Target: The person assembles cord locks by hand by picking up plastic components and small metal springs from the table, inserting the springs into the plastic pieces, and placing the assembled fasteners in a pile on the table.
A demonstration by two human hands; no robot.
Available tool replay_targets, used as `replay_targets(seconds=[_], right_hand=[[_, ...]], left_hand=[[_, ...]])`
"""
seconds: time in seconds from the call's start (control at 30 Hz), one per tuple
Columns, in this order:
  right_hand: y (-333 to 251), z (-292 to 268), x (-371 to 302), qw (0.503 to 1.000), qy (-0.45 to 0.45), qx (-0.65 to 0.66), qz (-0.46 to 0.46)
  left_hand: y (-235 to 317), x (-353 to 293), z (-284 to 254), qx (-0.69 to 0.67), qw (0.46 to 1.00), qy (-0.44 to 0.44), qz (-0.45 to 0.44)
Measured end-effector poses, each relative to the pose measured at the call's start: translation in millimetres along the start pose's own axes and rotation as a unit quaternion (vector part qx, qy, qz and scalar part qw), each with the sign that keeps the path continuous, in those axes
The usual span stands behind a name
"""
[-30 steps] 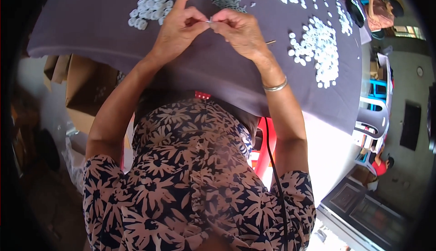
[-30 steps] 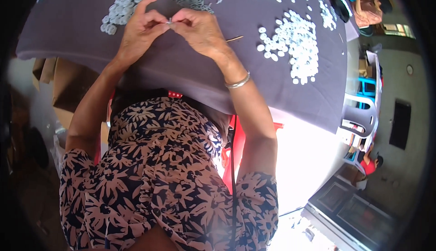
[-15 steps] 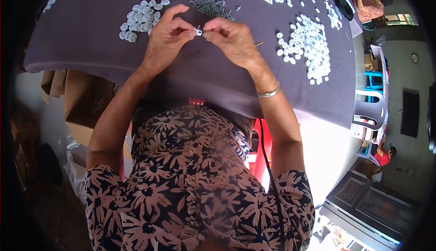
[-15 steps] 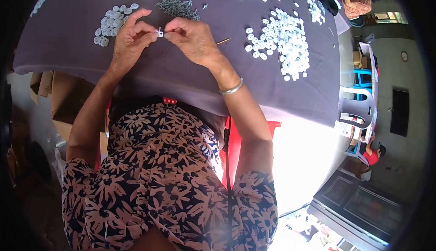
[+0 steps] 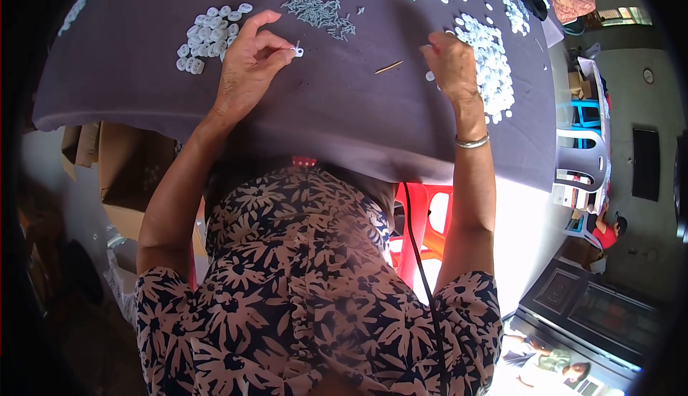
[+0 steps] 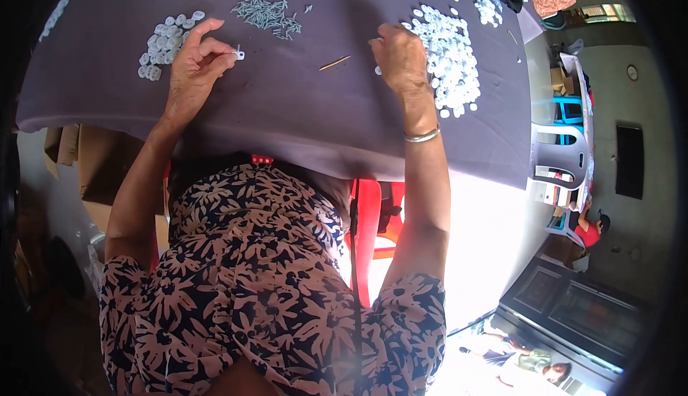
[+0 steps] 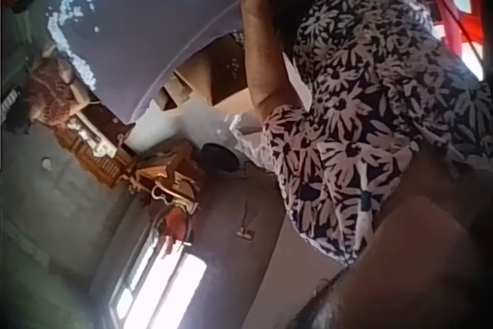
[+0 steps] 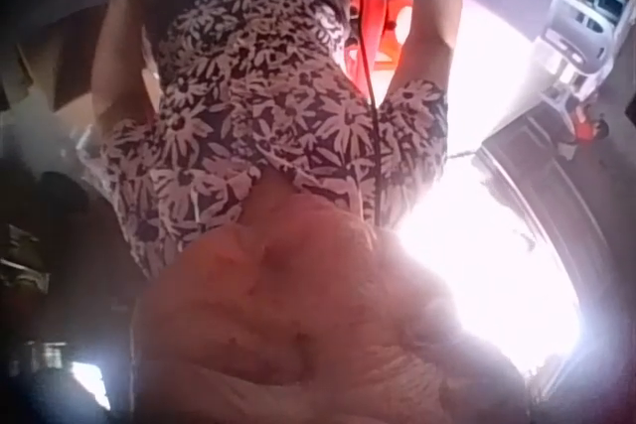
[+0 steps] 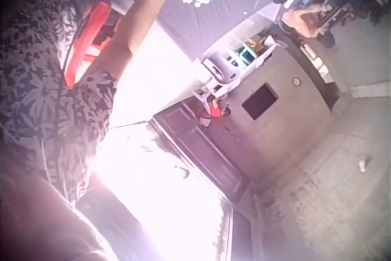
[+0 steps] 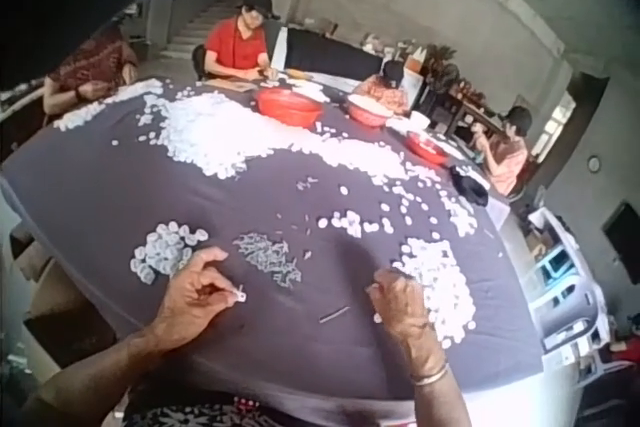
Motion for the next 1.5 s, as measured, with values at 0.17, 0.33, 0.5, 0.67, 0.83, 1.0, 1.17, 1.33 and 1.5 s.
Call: replay_targets(seconds=[0.17,0.33,0.5,0.67,0.83,1.0,1.17,1.33,1.5], right_hand=[[-16,11,2,0.986,-0.062,-0.153,-0.026],[-25,14,-4,0.967,-0.101,-0.228,-0.052],[-22,11,-16,0.975,0.004,-0.205,-0.09],[-6,9,-13,0.992,0.027,-0.109,-0.059],[-22,3,5,0.968,0.026,0.228,0.105],[-82,33,20,0.812,-0.083,0.566,0.115],[-115,56,30,0.775,-0.12,0.601,0.153],[-129,70,28,0.78,-0.097,0.602,0.144],[-134,68,22,0.822,-0.07,0.553,0.115]], left_hand=[[6,-1,2,-0.018,1.0,0.0,0.001],[3,-1,2,-0.027,1.0,0.003,-0.001],[0,0,0,-0.029,1.0,0.004,0.001],[0,0,-1,-0.024,1.0,0.011,-0.008],[-2,0,-3,0.017,0.999,0.023,0.042],[2,-3,3,0.021,0.998,0.004,0.051],[3,-1,1,0.053,0.997,0.017,0.054],[2,0,-2,0.032,0.999,0.021,0.03],[2,0,-3,0.074,0.996,0.015,0.045]])
Point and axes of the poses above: each hand's wrist, its own x-axis towards the middle knuckle, its own z-axis out of the palm, y = z × x, the point moved 5 cm from there along x, towards the middle knuckle, and after that the axes turned 3 degrees about x, right-handed, at the moved point
